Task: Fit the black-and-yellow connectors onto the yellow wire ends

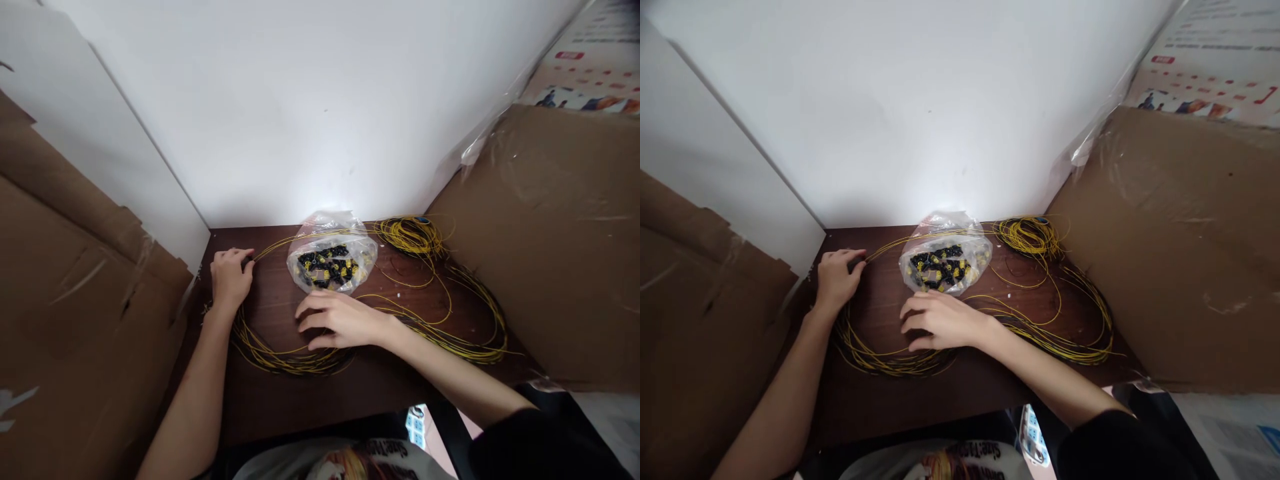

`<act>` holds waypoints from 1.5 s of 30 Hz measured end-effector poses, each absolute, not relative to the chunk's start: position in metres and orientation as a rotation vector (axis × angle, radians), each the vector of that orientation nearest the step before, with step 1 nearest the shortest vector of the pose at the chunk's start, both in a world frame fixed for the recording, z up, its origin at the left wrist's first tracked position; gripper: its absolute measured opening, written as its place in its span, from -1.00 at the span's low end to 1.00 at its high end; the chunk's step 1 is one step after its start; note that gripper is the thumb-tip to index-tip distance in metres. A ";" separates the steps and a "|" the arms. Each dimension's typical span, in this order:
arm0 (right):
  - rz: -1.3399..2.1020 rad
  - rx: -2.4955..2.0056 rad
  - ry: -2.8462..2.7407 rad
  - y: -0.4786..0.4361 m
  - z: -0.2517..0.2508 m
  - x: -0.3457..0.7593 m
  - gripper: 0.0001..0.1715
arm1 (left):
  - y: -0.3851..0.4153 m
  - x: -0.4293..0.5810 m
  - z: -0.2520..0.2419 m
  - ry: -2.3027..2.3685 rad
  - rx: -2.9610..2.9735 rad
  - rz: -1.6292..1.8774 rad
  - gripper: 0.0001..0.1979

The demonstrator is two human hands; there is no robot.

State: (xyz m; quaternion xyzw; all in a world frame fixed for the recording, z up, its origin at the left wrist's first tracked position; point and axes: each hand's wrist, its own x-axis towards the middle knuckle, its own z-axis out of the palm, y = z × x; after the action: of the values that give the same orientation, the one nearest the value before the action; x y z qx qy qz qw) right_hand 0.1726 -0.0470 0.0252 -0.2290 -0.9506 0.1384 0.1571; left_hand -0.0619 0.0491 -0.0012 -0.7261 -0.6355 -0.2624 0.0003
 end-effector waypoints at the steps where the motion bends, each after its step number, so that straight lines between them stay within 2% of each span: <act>1: 0.387 -0.626 -2.733 -0.046 0.020 0.170 -0.72 | 0.048 -0.062 0.001 -2.009 -2.262 -0.835 -0.68; 13: 0.129 -0.710 -2.682 -0.047 -0.006 0.158 -0.72 | 0.043 -0.075 0.017 -2.159 -2.136 -1.086 -0.68; 35: -0.077 -0.931 -2.728 -0.066 -0.004 0.155 -0.81 | 0.020 -0.069 0.028 -2.378 -1.920 -0.880 -0.68; 45: 0.157 -0.803 -2.712 -0.058 0.000 0.170 -0.79 | 0.020 -0.086 0.029 -2.092 -2.429 -0.510 -0.73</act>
State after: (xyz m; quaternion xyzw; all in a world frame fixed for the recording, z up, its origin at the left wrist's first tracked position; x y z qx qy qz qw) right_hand 0.1700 -0.0578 0.0001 -0.2801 -0.9460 0.0549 0.1538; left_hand -0.0862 0.0200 0.0294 -0.7472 -0.6436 -0.1569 -0.0521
